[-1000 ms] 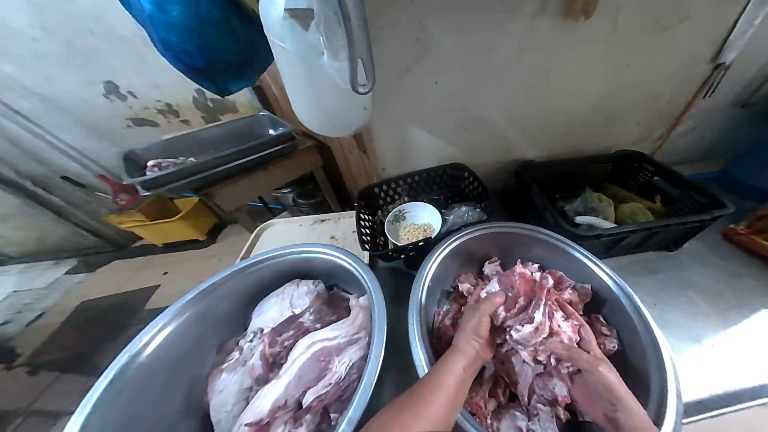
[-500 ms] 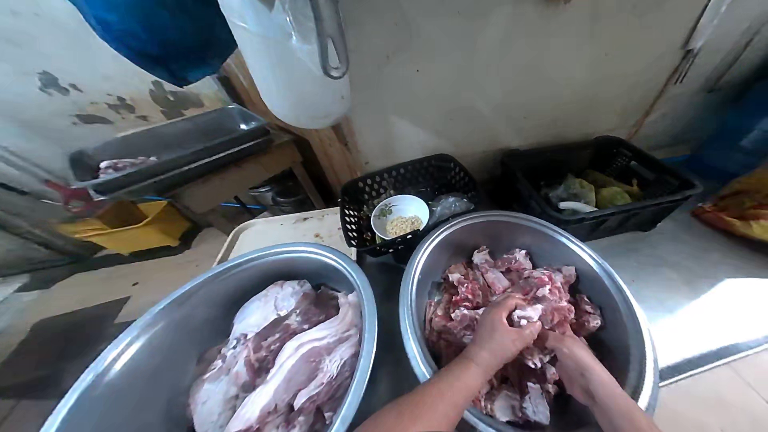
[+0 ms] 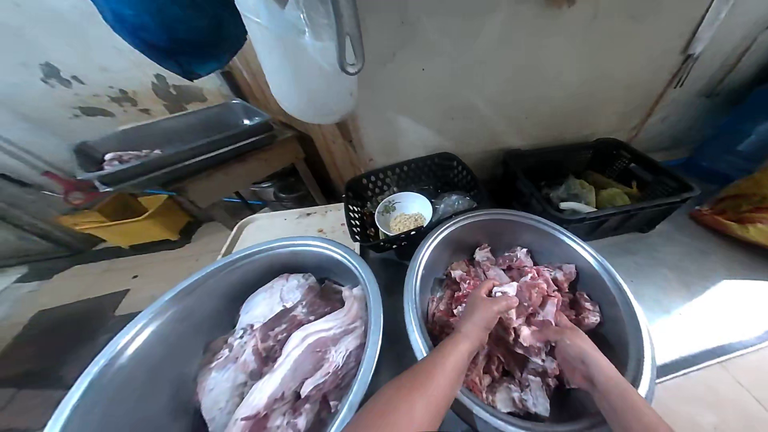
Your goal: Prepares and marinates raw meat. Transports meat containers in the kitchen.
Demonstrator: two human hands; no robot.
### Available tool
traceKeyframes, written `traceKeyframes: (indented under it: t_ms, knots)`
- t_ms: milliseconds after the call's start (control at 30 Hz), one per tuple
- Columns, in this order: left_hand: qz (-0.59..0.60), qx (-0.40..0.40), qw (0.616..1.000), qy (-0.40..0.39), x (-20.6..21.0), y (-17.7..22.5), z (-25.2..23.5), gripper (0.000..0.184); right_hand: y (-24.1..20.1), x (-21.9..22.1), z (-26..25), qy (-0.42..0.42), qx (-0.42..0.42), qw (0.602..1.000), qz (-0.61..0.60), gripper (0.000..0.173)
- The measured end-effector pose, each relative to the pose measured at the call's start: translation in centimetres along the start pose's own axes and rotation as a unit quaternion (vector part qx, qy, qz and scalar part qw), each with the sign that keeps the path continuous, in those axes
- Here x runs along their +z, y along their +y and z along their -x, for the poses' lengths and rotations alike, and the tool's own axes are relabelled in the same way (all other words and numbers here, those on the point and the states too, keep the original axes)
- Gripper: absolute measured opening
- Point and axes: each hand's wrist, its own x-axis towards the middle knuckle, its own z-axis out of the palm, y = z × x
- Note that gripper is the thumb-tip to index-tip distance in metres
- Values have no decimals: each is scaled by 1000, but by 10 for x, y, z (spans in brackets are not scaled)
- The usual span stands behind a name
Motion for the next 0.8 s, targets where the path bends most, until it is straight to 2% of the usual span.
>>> traceKeyframes:
  t_ms: [133,300,400,467,533,600,633,700,800]
  knots:
    - [128,-44,988,70,-1,2,-3,50,-1,-4,-2,19,2,1000,9,73]
    - [116,-53,988,89,-4,3,-6,50,-2,-5,0,8,12,1000,-12,75]
    - [29,-20,989,147,-13,2,-10,45,2,-5,-2,23,4,1000,14,78]
    - [-142,3,976,166,-15,2,-11,50,1,-2,1,43,-5,998,46,75]
    - [-329,70,932,133,-9,2,-6,77,2,-1,2,45,-12,996,71,70]
    - [-393,160,903,69,5,-2,2,88,3,-1,1,38,-24,996,80,67]
    - [-383,159,910,13,11,-4,6,90,4,-1,1,34,-34,996,80,63]
    - [-325,93,938,-76,18,-10,6,92,6,0,1,17,-52,996,72,63]
    - [-306,27,947,-93,17,-6,-2,78,8,-1,1,-16,-51,996,65,79]
